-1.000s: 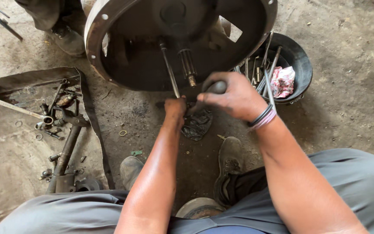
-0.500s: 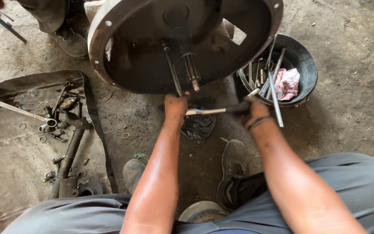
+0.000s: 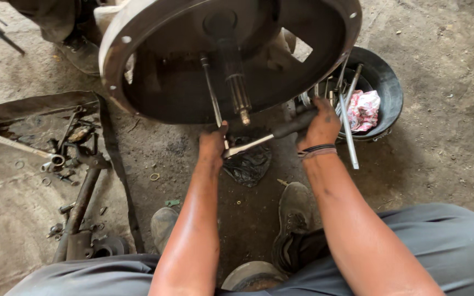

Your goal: The person uses a T-handle wrench to loosen and remove a bolt from a large circular metal component. After removing the bolt, the person holds it in their hands and briefly inspects it.

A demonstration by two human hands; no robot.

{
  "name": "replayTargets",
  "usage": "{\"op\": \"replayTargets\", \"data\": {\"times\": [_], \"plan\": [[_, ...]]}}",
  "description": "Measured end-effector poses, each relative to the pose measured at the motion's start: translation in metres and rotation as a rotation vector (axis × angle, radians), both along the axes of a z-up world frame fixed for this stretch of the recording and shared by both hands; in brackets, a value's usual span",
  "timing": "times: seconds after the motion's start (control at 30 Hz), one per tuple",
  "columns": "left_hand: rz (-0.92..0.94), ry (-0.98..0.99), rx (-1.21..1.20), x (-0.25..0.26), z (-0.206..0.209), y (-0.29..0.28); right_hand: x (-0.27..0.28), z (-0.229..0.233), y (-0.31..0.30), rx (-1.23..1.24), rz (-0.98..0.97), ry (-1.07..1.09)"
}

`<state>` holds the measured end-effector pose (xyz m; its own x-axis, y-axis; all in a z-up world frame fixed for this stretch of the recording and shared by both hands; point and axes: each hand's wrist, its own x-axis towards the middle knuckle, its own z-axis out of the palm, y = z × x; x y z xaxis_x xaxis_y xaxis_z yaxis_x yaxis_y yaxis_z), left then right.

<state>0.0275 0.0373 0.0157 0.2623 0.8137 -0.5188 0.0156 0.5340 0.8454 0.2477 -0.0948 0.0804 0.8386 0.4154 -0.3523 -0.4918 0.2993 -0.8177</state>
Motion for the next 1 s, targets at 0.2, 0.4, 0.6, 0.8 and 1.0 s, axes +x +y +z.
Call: {"op": "replayTargets", "data": {"times": [0.2,0.4,0.6,0.8,1.0], "plan": [[0.054,0.134,0.127,0.008,0.000,-0.005,-0.002,0.000,-0.003,0.064,-0.016,0.381],[-0.012,0.267,0.147,0.008,0.009,-0.018,-0.023,0.027,-0.002,-0.272,-0.162,0.225],[0.025,0.103,0.018,0.012,-0.006,-0.025,-0.160,0.132,0.000,-0.314,0.119,-1.181],[0.138,-0.679,-0.578,-0.013,-0.015,-0.017,-0.312,0.128,0.071,-0.160,0.974,-1.595],[-0.010,-0.455,-0.451,-0.034,0.004,0.001,-0.296,0.125,0.099,-0.168,0.991,-1.423]]}}
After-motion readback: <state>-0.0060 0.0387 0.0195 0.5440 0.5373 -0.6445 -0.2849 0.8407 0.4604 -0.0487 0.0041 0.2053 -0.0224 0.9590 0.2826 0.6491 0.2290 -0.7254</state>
